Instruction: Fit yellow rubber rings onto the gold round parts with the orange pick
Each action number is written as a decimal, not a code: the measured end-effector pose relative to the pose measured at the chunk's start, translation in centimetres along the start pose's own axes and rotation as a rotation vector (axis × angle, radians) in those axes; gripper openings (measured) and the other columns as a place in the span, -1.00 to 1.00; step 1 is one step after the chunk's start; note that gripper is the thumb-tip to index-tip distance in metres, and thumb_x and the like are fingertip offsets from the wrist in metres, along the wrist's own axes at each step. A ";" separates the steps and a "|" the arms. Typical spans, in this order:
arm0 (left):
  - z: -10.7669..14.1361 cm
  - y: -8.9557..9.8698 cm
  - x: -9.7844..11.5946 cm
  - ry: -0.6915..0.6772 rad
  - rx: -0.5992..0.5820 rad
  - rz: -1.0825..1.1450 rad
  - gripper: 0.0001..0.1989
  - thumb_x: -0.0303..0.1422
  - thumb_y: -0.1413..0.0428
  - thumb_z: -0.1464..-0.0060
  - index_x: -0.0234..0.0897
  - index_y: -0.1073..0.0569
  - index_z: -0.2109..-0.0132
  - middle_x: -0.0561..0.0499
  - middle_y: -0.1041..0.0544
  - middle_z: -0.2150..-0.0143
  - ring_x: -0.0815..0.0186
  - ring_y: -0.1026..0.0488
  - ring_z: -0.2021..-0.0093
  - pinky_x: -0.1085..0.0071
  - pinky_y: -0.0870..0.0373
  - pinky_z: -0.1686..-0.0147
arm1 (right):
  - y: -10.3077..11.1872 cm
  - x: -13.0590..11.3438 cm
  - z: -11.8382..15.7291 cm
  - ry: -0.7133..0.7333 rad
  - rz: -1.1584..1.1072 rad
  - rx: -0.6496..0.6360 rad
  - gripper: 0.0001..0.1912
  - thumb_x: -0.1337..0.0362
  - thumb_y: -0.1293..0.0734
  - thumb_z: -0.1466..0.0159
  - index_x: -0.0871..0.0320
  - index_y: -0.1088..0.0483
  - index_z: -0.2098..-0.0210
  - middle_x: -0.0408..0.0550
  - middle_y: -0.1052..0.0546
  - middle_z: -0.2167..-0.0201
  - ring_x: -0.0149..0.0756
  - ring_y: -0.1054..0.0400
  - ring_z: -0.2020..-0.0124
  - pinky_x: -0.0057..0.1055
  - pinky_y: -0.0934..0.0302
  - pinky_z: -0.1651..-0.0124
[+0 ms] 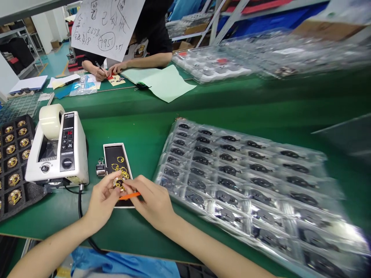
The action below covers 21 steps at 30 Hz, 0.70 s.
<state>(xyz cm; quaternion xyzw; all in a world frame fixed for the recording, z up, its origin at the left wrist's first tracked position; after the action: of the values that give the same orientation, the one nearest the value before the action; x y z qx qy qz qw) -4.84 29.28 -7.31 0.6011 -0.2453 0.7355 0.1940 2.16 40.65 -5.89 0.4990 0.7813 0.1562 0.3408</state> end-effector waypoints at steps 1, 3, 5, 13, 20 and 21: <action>0.2 -0.1 -0.1 -0.019 -0.013 -0.027 -0.60 -0.35 -0.16 -0.04 -0.29 -0.45 -0.06 -0.08 -0.61 0.13 0.26 -0.55 0.14 0.39 -0.50 0.13 | -0.2 0.2 0.0 -0.030 -0.005 0.000 -0.86 0.41 -0.21 -0.34 0.21 -0.39 0.30 -0.08 -0.46 0.53 -0.38 -0.35 0.53 -0.50 -0.21 0.50; 0.5 -0.2 -0.3 -0.056 -0.042 -0.086 -0.57 -0.39 -0.10 -0.10 -0.29 -0.39 -0.14 -0.10 -0.60 0.07 0.26 -0.55 0.11 0.39 -0.49 0.09 | -0.2 0.5 0.1 -0.089 -0.027 -0.001 -0.88 0.41 -0.22 -0.33 0.20 -0.38 0.31 -0.07 -0.48 0.51 -0.37 -0.38 0.50 -0.50 -0.23 0.47; 0.8 -0.3 -0.6 -0.096 -0.073 -0.155 -0.56 -0.41 -0.03 -0.15 -0.30 -0.35 -0.19 -0.12 -0.59 0.02 0.28 -0.56 0.12 0.38 -0.49 0.07 | -0.2 0.7 0.0 -0.138 -0.066 -0.011 -0.88 0.41 -0.23 -0.32 0.19 -0.38 0.32 -0.09 -0.49 0.50 -0.38 -0.38 0.50 -0.51 -0.23 0.47; 1.3 -0.5 -0.7 -0.234 -0.106 -0.421 -0.56 -0.43 0.06 -0.22 -0.31 -0.30 -0.24 -0.16 -0.56 -0.04 0.28 -0.55 0.07 0.43 -0.49 0.12 | -0.2 1.3 -0.4 -0.290 -0.244 -0.071 -0.86 0.48 -0.22 -0.17 0.14 -0.34 0.42 -0.19 -0.43 0.54 -0.48 -0.24 0.60 -0.55 -0.08 0.57; 0.5 0.4 -0.8 -0.167 -0.011 -0.420 -0.61 -0.41 0.05 -0.22 -0.25 -0.38 -0.17 -0.11 -0.57 -0.03 0.27 -0.57 0.14 0.35 -0.49 0.09 | 0.4 0.6 -0.7 -0.259 -0.551 -0.155 -0.84 0.49 -0.22 -0.13 0.13 -0.26 0.52 -0.25 -0.34 0.60 -0.52 -0.17 0.60 -0.57 -0.06 0.54; 0.4 0.6 -0.8 -0.143 0.008 -0.391 -0.61 -0.40 0.04 -0.23 -0.24 -0.38 -0.17 -0.10 -0.56 -0.04 0.27 -0.57 0.14 0.35 -0.49 0.09 | 0.6 0.6 -0.8 -0.275 -0.573 -0.151 -0.84 0.48 -0.23 -0.13 0.13 -0.26 0.52 -0.25 -0.34 0.60 -0.52 -0.15 0.61 -0.57 -0.04 0.55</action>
<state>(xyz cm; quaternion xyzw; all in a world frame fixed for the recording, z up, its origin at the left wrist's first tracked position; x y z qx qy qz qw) -4.68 28.59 -8.09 0.6887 -0.1344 0.6401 0.3128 1.88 41.57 -5.23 0.2488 0.8228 0.0426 0.5092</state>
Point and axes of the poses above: each hand's wrist, its own z-axis away from the middle knuckle, its own y-axis out of the back of the hand, x = y × z, the point moved 4 cm from there along -z, towards the middle knuckle
